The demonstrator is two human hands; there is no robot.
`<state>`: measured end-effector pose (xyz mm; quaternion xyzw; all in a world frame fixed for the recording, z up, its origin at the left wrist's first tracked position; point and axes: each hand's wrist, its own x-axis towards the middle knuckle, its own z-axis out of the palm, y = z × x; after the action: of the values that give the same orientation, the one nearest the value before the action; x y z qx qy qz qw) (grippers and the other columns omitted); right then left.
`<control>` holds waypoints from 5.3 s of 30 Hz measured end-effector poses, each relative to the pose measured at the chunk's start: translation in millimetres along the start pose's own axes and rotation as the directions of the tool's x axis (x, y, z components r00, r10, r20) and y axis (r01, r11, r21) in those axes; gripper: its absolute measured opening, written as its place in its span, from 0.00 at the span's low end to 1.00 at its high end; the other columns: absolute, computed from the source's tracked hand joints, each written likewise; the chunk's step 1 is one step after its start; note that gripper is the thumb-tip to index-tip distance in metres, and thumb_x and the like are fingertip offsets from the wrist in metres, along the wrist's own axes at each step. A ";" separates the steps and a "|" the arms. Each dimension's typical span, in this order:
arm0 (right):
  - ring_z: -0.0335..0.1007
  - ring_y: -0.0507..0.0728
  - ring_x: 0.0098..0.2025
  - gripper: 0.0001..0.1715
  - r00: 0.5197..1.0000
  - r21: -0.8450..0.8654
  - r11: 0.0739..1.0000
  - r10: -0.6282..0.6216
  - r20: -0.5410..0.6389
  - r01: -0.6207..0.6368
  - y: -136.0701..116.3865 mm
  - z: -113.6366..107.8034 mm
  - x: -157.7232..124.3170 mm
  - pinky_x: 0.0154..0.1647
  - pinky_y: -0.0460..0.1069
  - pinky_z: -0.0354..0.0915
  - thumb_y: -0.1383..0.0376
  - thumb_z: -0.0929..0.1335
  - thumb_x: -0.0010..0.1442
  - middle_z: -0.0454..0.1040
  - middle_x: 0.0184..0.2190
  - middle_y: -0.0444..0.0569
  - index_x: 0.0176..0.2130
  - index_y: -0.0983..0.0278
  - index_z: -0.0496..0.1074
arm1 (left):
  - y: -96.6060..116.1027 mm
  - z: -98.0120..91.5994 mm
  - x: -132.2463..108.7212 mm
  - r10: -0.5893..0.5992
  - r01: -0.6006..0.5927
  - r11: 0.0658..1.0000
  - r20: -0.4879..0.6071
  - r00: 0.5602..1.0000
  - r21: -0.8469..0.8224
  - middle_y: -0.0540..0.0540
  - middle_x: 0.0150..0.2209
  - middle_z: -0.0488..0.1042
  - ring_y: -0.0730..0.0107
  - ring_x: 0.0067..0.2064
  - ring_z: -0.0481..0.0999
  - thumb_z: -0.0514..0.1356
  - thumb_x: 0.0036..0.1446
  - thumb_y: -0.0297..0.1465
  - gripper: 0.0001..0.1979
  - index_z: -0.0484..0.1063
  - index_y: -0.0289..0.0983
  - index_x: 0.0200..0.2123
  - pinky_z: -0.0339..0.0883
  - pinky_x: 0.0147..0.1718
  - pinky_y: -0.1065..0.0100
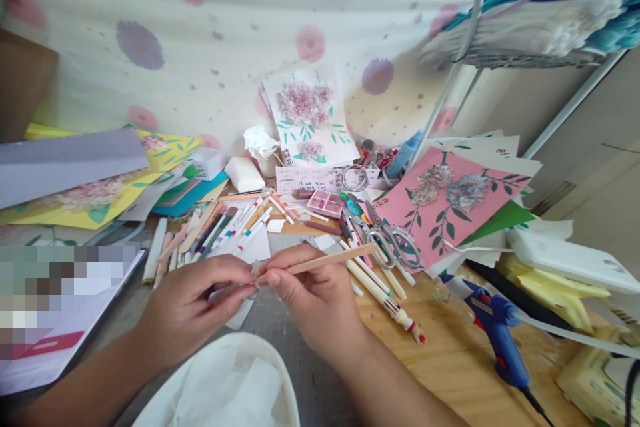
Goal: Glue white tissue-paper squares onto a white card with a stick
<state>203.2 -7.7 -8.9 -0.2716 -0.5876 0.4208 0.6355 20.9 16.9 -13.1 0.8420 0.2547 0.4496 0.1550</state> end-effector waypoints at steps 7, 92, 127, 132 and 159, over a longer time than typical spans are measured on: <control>0.76 0.52 0.33 0.04 0.997 0.051 0.997 0.064 -0.048 -0.061 5.2 -2.7 0.3 0.35 0.47 0.72 0.68 0.72 0.58 0.79 0.29 0.45 0.33 0.59 0.80 | 2.0 -2.8 1.3 0.053 -0.053 0.998 0.021 0.998 0.014 0.53 0.28 0.76 0.75 0.28 0.75 0.56 0.58 0.20 0.09 0.69 0.40 0.33 0.66 0.29 0.75; 0.77 0.54 0.40 0.07 0.995 0.308 0.951 -0.055 0.083 0.026 -2.0 1.0 -5.4 0.41 0.49 0.71 0.69 0.72 0.59 0.80 0.36 0.46 0.39 0.58 0.80 | 8.1 -7.5 2.7 -0.494 0.570 0.464 0.336 0.802 -0.678 0.54 0.22 0.68 0.76 0.26 0.61 0.65 0.53 0.33 0.07 0.73 0.37 0.27 0.53 0.25 0.75; 0.76 0.55 0.39 0.08 0.983 0.175 0.980 -0.115 0.140 0.090 -8.2 -0.7 -3.5 0.42 0.51 0.72 0.68 0.72 0.59 0.81 0.36 0.48 0.40 0.57 0.80 | 6.1 -7.6 1.7 -0.467 0.555 0.384 0.363 0.806 -0.738 0.53 0.25 0.78 0.75 0.28 0.74 0.69 0.50 0.29 0.03 0.78 0.39 0.27 0.62 0.29 0.76; 0.76 0.55 0.40 0.09 0.982 0.134 0.987 -0.111 0.151 0.091 -8.8 -1.5 -2.9 0.42 0.51 0.71 0.67 0.73 0.59 0.81 0.36 0.48 0.40 0.55 0.80 | 5.8 -8.2 2.1 -0.503 0.575 0.424 0.346 0.792 -0.700 0.52 0.23 0.77 0.74 0.27 0.71 0.68 0.49 0.31 0.05 0.76 0.38 0.25 0.59 0.27 0.75; 0.77 0.57 0.37 0.10 0.969 -0.120 0.963 -0.232 0.086 0.241 -14.1 -1.0 -0.8 0.40 0.52 0.72 0.72 0.72 0.57 0.81 0.33 0.49 0.38 0.58 0.80 | 2.3 -11.0 3.5 -0.410 0.470 0.827 0.239 0.880 -0.309 0.49 0.28 0.70 0.68 0.31 0.68 0.58 0.60 0.37 0.11 0.73 0.37 0.30 0.61 0.31 0.68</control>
<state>207.2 -15.3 2.4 -0.2249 -0.6641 0.3122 0.6410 14.0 17.4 -3.6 0.7514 0.3427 0.3702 0.4253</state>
